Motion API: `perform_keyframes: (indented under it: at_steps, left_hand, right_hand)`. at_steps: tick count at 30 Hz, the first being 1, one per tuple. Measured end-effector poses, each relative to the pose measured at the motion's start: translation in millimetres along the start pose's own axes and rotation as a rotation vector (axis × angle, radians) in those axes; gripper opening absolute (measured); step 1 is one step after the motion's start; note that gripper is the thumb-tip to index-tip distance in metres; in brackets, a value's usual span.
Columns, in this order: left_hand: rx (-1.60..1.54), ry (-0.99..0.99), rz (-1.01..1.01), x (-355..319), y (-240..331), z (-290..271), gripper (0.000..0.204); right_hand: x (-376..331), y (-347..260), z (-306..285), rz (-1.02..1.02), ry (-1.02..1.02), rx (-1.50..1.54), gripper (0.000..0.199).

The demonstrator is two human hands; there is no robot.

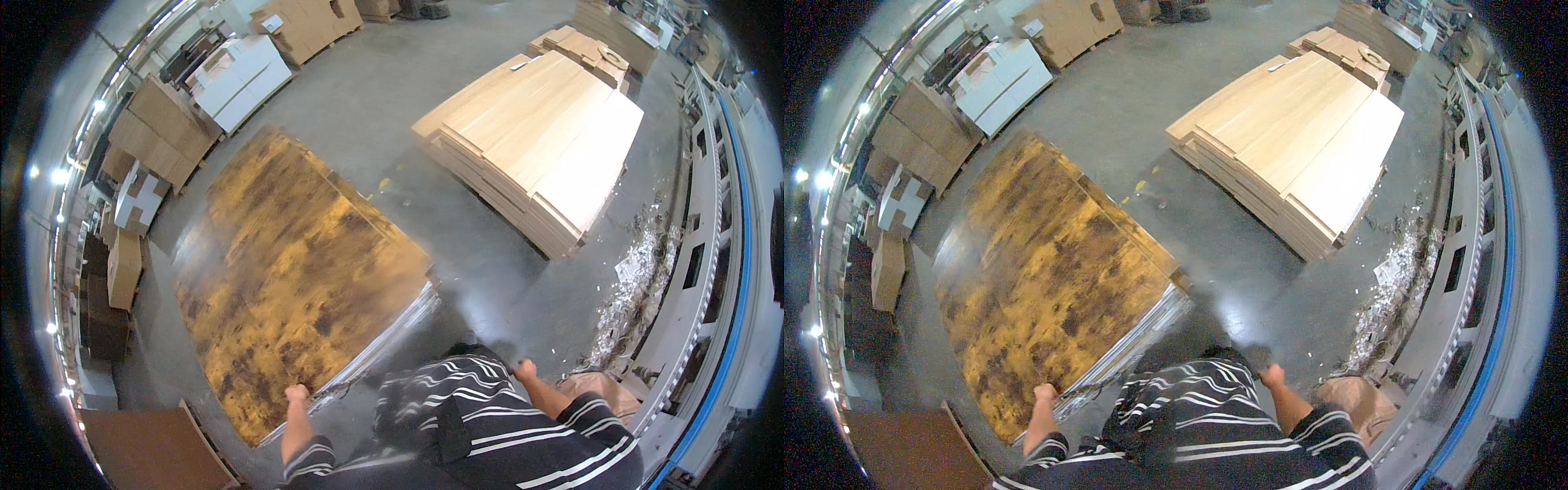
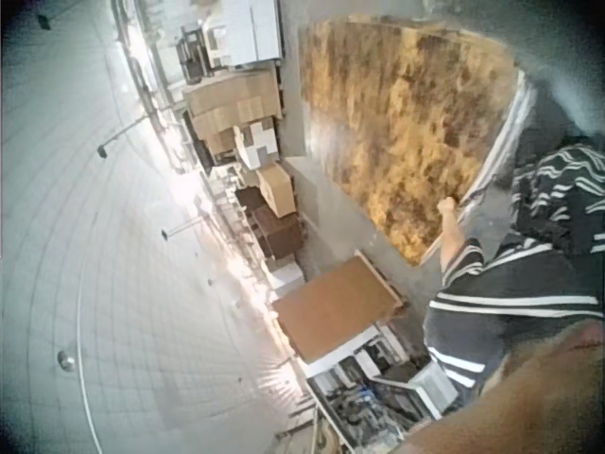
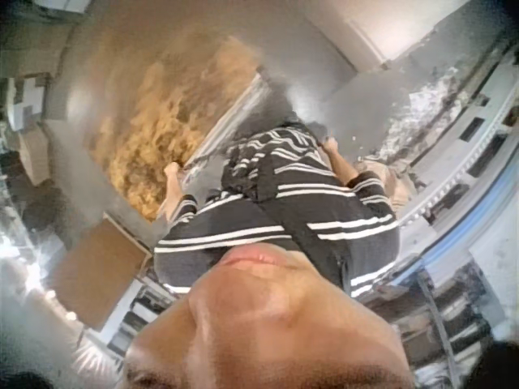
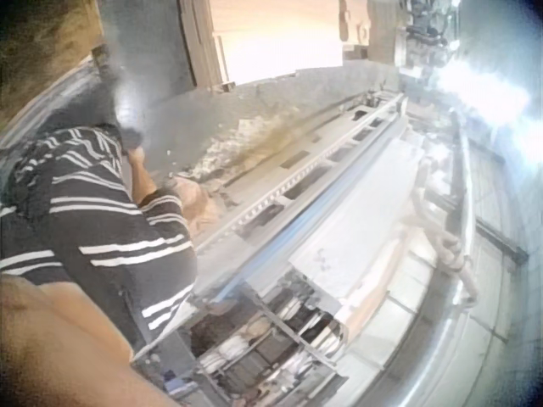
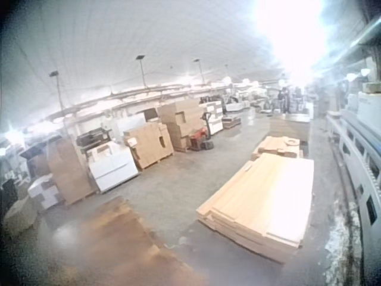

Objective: The person repeatedly picks up large wood-patterned panels from a conveyor and stacks them on the floor. The person handles the panels by hand, placing them one by one to form a growing pile.

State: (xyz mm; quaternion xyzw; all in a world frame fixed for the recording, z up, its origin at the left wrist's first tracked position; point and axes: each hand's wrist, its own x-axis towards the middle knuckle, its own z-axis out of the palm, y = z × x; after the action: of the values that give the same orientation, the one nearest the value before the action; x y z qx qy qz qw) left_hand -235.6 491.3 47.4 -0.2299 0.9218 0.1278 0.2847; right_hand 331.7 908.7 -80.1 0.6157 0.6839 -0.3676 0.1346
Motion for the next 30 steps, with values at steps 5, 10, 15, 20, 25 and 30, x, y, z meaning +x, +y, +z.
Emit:
perform_keyframes:
  at_steps: [5,10,15,20,25,30]
  left_hand:
    - [-0.466,0.065,-0.223,-27.7,63.4,-7.4,0.051]
    - [0.202,0.540,0.253,-128.3,229.1,34.1,0.060]
    - [0.221,0.353,0.772,-187.8,383.9,87.5,0.058]
    - [0.180,0.320,0.706,-207.3,491.4,131.9,0.061]
    - [0.226,0.455,0.734,-201.0,514.9,151.3,0.059]
    - [0.297,0.453,0.696,-198.6,519.2,150.2,0.055]
  right_hand:
    - [6.1,83.6,4.7,0.273,-0.173,0.089,0.039]
    - [50.8,26.1,-32.7,0.381,-0.173,0.473,0.041]
    - [127.7,-69.9,-109.3,0.106,0.042,0.493,0.045]
    - [194.8,-127.5,-213.0,0.010,0.056,0.378,0.041]
    - [251.0,-126.2,-276.8,0.003,0.192,0.420,0.039]
    - [288.1,-106.8,-288.8,0.222,-0.012,0.244,0.034]
